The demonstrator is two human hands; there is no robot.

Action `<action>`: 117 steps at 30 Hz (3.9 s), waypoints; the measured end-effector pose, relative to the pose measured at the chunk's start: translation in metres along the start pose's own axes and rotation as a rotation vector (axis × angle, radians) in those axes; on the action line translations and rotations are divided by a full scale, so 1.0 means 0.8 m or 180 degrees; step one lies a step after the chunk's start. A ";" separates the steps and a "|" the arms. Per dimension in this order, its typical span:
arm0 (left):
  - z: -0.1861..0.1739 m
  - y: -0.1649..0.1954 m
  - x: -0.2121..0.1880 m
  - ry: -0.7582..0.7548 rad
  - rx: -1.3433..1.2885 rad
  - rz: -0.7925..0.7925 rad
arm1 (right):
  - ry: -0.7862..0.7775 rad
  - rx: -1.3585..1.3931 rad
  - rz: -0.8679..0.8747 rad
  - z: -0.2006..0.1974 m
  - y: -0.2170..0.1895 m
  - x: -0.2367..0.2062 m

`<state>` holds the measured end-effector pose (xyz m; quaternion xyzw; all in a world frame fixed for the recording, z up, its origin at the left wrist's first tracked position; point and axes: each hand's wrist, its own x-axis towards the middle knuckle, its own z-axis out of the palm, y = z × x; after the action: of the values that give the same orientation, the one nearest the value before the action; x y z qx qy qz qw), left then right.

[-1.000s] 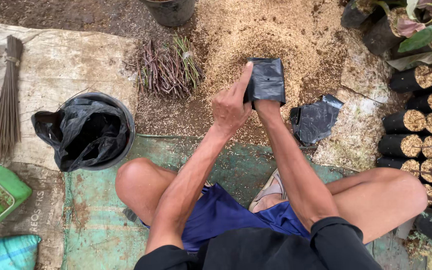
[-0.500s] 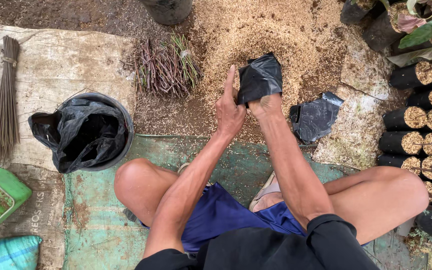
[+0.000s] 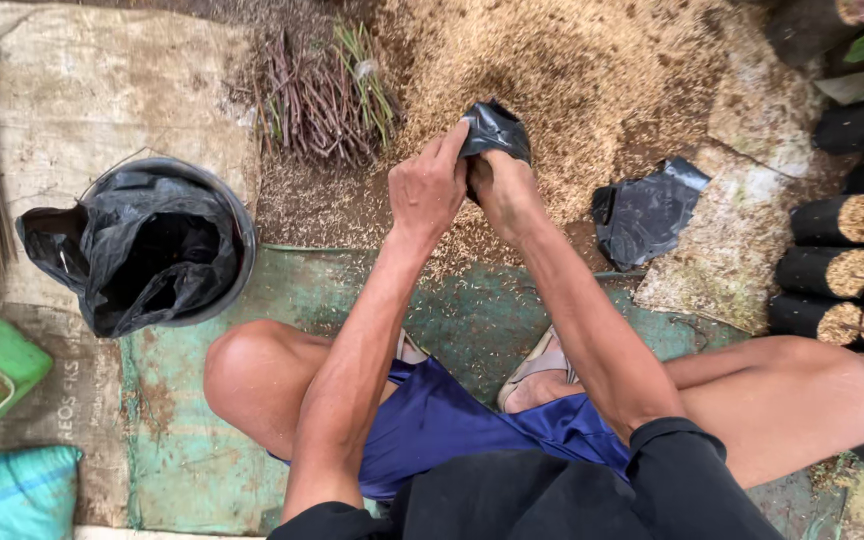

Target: The person sits on the ground and fills black plastic nursery bags with a sawdust and soil mix, scooping handfuls from a pile and pressing the mix into the bag. They insert a plant cutting into the filled bag, firm the mix around it, and place the finished bag with a group of completed potted cuttings.

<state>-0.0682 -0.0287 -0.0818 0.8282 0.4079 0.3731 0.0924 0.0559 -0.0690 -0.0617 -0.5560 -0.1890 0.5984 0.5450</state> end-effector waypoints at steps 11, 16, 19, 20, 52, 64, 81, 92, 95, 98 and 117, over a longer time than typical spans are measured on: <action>-0.034 -0.098 0.036 0.0438 -0.0001 -0.1661 | -0.1754 -0.3380 -0.2775 -0.002 0.169 -0.054; -0.024 -0.100 0.035 -0.0120 -0.0244 -0.1944 | -0.3122 -0.4438 -0.2776 -0.021 0.223 -0.021; -0.020 -0.114 0.030 -0.0573 -0.0617 -0.2531 | -0.3126 -0.4676 -0.2782 -0.014 0.203 0.041; -0.017 -0.121 0.027 -0.0642 -0.0669 -0.2580 | -0.3066 -0.4798 -0.2389 -0.013 0.189 0.068; 0.075 -0.099 0.000 -0.1697 0.0073 -0.2225 | 0.0296 -0.6031 -0.1625 -0.137 0.023 0.274; 0.058 -0.103 0.003 -0.1649 -0.0005 -0.2360 | 0.0569 -0.4303 -0.0656 -0.164 -0.034 0.289; 0.055 -0.104 0.002 -0.1494 -0.0225 -0.2350 | -0.0129 -0.6300 -0.0846 0.001 -0.041 0.321; 0.065 -0.090 0.005 -0.1589 -0.0193 -0.2388 | 0.0992 -0.2781 -0.0596 -0.144 -0.074 0.280; 0.073 -0.090 0.003 -0.1607 -0.0146 -0.2371 | 0.1122 -0.2947 -0.0660 -0.200 -0.103 0.269; 0.077 -0.094 -0.002 -0.1574 -0.0106 -0.2209 | 0.0704 -0.3197 0.0018 -0.230 -0.140 0.254; 0.070 -0.113 -0.014 -0.1322 -0.0027 -0.1905 | 0.1605 -0.3020 0.0525 -0.205 -0.116 0.288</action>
<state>-0.0882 0.0304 -0.1685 0.7298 0.6032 0.1551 0.2818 0.2889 0.0988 -0.1412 -0.8803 -0.2576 0.3362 0.2138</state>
